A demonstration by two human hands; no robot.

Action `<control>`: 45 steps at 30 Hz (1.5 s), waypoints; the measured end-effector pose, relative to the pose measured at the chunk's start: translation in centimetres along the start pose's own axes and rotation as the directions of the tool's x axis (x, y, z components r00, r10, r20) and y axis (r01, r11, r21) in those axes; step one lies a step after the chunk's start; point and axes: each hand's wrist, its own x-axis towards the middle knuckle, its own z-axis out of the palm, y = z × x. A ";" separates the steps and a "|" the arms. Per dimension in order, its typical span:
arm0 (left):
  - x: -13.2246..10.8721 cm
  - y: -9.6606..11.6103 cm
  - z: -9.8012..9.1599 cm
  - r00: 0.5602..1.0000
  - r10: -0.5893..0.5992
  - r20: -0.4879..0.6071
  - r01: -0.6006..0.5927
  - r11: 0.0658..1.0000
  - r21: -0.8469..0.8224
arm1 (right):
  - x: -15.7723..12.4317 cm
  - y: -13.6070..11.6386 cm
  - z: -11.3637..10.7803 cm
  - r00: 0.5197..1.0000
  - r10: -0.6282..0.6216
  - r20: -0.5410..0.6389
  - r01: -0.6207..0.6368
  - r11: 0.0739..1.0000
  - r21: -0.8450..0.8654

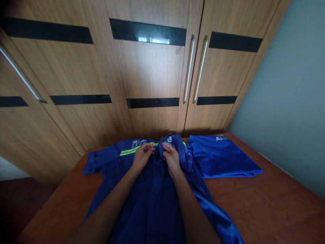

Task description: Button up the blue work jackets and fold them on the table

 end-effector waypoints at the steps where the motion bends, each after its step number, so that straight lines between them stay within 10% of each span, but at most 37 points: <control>1: 0.0 -0.2 -0.1 1.000 0.010 -0.010 -0.010 1.000 -0.004 | 0.0 0.0 0.1 1.000 -0.020 -0.004 0.020 1.000 -0.016; 16: -0.2 -1.9 0.0 0.992 0.119 -0.029 -0.118 0.992 0.051 | 0.2 0.7 0.3 0.973 -0.230 0.019 0.229 0.957 -0.179; 29: -0.6 -1.4 -0.2 0.984 0.177 0.013 -0.177 0.969 0.175 | -0.4 0.6 0.2 0.936 -0.297 0.187 0.349 0.727 -0.591; 45: -0.2 -1.0 -0.3 0.985 0.002 -0.175 -0.019 0.995 -0.097 | 0.3 0.8 -0.2 0.990 -0.137 0.025 0.139 0.973 -0.185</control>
